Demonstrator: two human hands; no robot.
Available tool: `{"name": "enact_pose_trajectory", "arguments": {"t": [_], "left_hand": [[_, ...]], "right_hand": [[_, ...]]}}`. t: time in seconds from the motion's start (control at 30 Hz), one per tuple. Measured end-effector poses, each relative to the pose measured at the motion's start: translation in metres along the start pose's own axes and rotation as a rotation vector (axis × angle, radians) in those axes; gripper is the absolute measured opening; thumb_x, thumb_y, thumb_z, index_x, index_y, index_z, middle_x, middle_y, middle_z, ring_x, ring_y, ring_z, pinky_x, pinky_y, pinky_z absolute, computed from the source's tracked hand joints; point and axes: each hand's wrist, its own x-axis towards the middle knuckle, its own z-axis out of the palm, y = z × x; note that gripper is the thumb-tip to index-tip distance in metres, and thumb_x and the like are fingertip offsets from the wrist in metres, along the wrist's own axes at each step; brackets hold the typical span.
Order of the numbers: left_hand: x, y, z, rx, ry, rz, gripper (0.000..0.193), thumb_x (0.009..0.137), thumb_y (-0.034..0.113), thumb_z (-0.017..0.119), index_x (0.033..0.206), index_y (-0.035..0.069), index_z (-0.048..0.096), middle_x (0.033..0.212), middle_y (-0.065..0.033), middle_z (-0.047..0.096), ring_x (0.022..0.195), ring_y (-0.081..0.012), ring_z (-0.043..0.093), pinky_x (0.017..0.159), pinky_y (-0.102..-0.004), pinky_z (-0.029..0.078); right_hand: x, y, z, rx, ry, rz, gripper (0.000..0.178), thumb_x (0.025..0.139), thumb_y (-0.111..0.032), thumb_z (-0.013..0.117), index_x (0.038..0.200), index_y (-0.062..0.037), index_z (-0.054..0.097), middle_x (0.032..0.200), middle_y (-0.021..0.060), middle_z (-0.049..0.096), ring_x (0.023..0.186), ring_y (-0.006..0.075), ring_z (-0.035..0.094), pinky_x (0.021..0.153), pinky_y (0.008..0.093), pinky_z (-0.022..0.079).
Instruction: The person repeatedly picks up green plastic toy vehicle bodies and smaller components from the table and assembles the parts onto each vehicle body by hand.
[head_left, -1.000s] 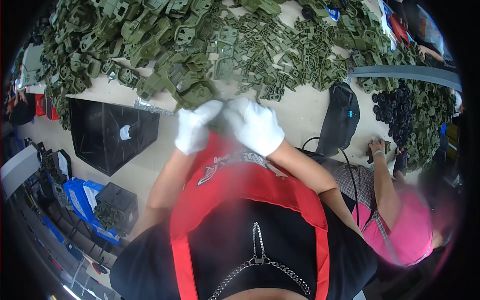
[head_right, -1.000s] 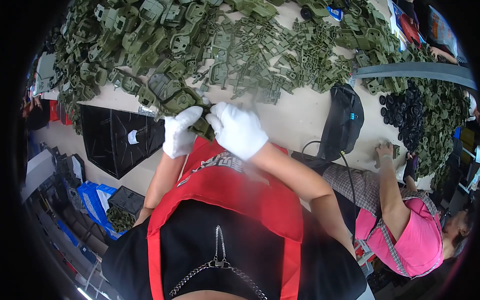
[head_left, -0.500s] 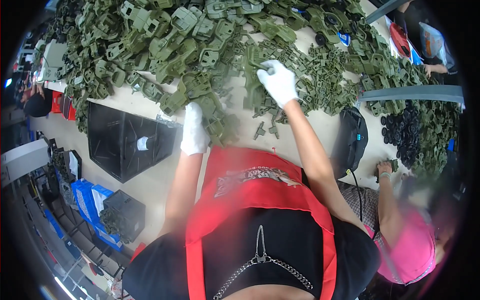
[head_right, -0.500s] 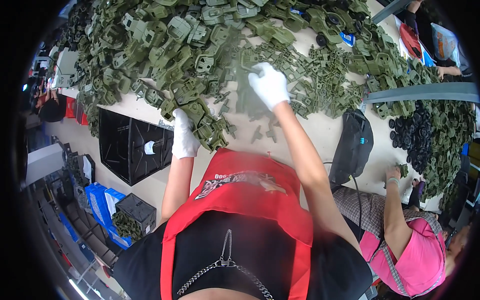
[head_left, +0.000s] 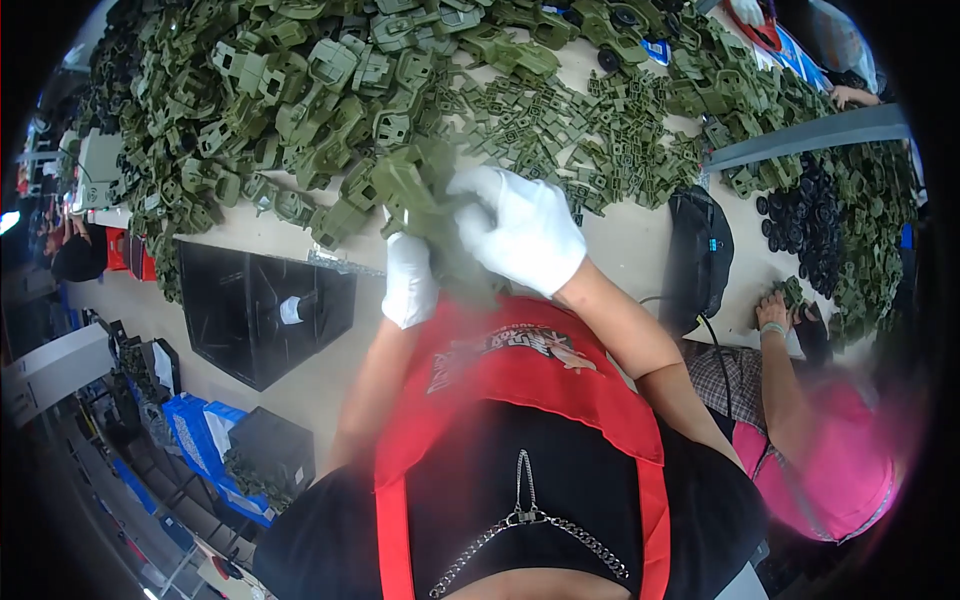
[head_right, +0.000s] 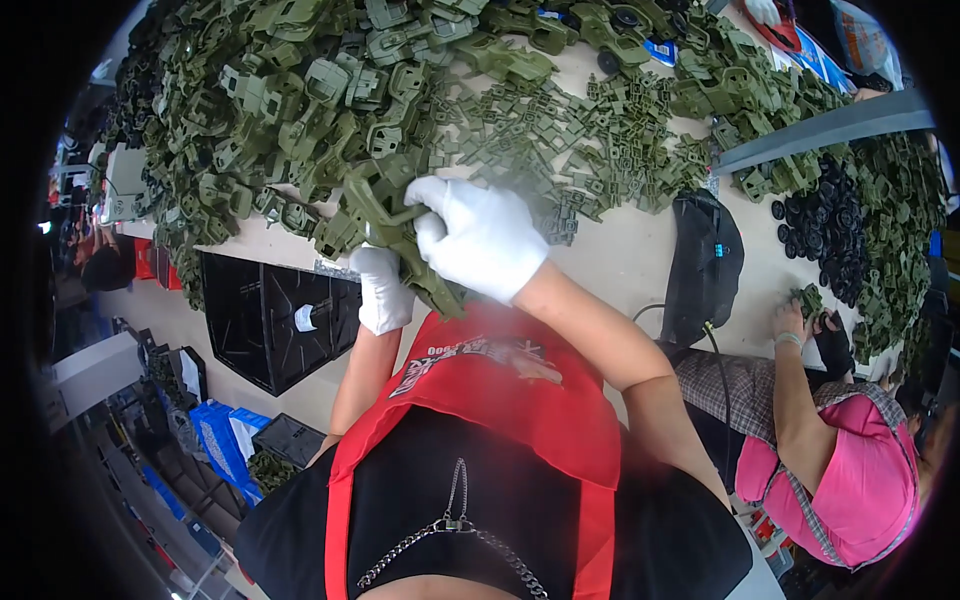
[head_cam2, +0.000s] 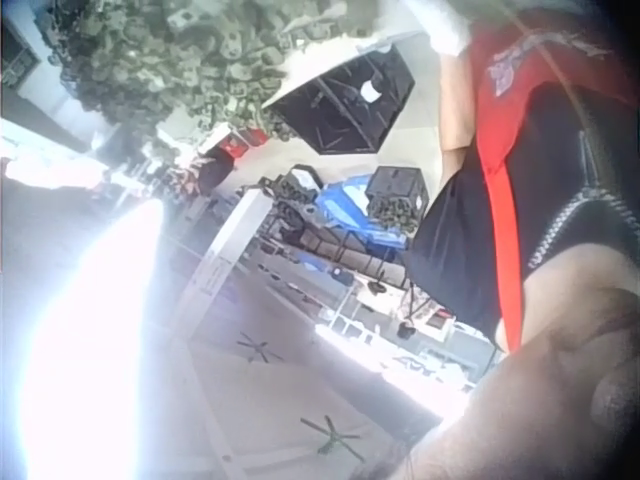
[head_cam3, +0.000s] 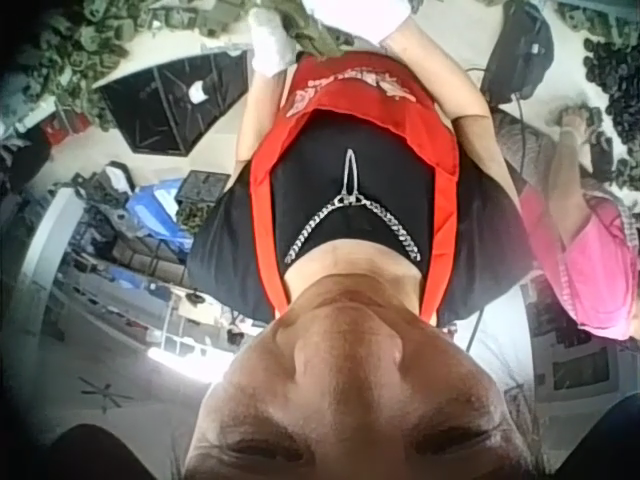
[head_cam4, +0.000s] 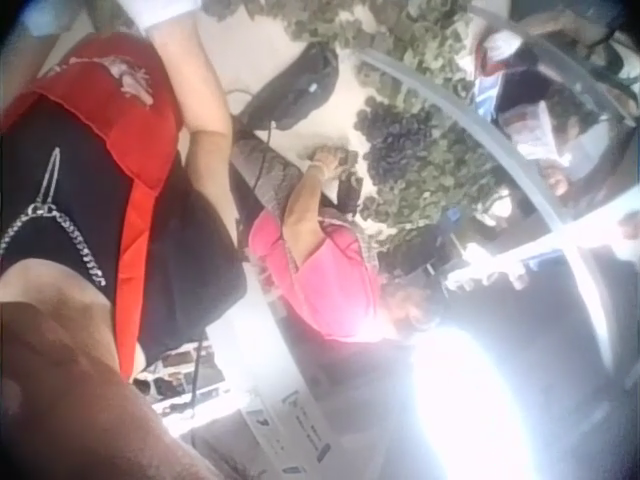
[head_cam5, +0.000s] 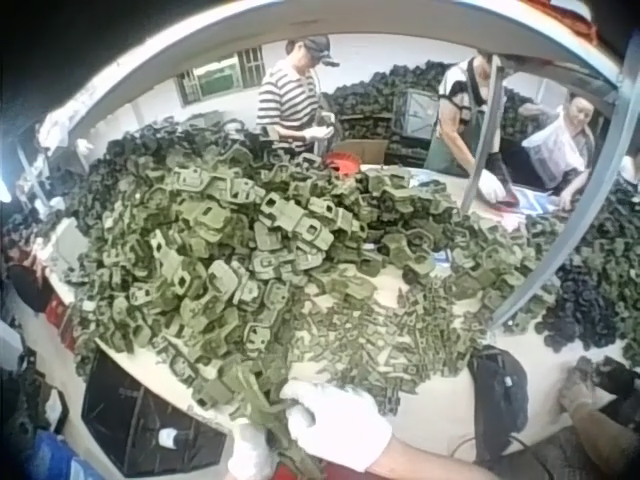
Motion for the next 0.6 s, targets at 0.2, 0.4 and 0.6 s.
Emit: {"name": "enact_pose_trajectory", "arguments": {"t": [0.2,0.4,0.6], "left_hand": [[0.012,0.025,0.028,0.053,0.019,-0.021,0.054,0.075,0.006,0.067,0.127,0.002,0.051,0.113,-0.0081,0.060,0.099,-0.0202,0.060,0.085,-0.0330,0.050],[0.020,0.013,-0.001,-0.160,-0.017,0.023,0.046,0.087,0.027,0.059,0.124,0.000,0.051,0.106,-0.0113,0.063,0.100,-0.0238,0.061,0.091,-0.0403,0.050],[0.018,0.010,0.026,-0.108,-0.053,0.171,0.044,0.088,0.026,0.057,0.124,0.001,0.051,0.112,-0.0140,0.062,0.104,-0.0268,0.059,0.096,-0.0436,0.045]], "right_hand": [[0.027,0.020,0.018,0.600,-0.106,0.165,0.029,0.077,-0.015,0.072,0.105,-0.0116,0.068,0.091,0.0018,0.070,0.064,0.0127,0.061,0.059,0.0277,0.050],[-0.001,0.025,-0.005,0.896,-0.217,0.308,0.063,0.082,-0.021,0.075,0.135,-0.0019,0.048,0.111,0.0141,0.066,0.094,0.0170,0.065,0.080,0.0271,0.051],[-0.023,0.004,0.003,0.681,-0.038,0.322,0.059,0.082,-0.038,0.072,0.127,-0.0030,0.056,0.105,0.0130,0.068,0.096,0.0188,0.066,0.085,0.0293,0.050]]}}
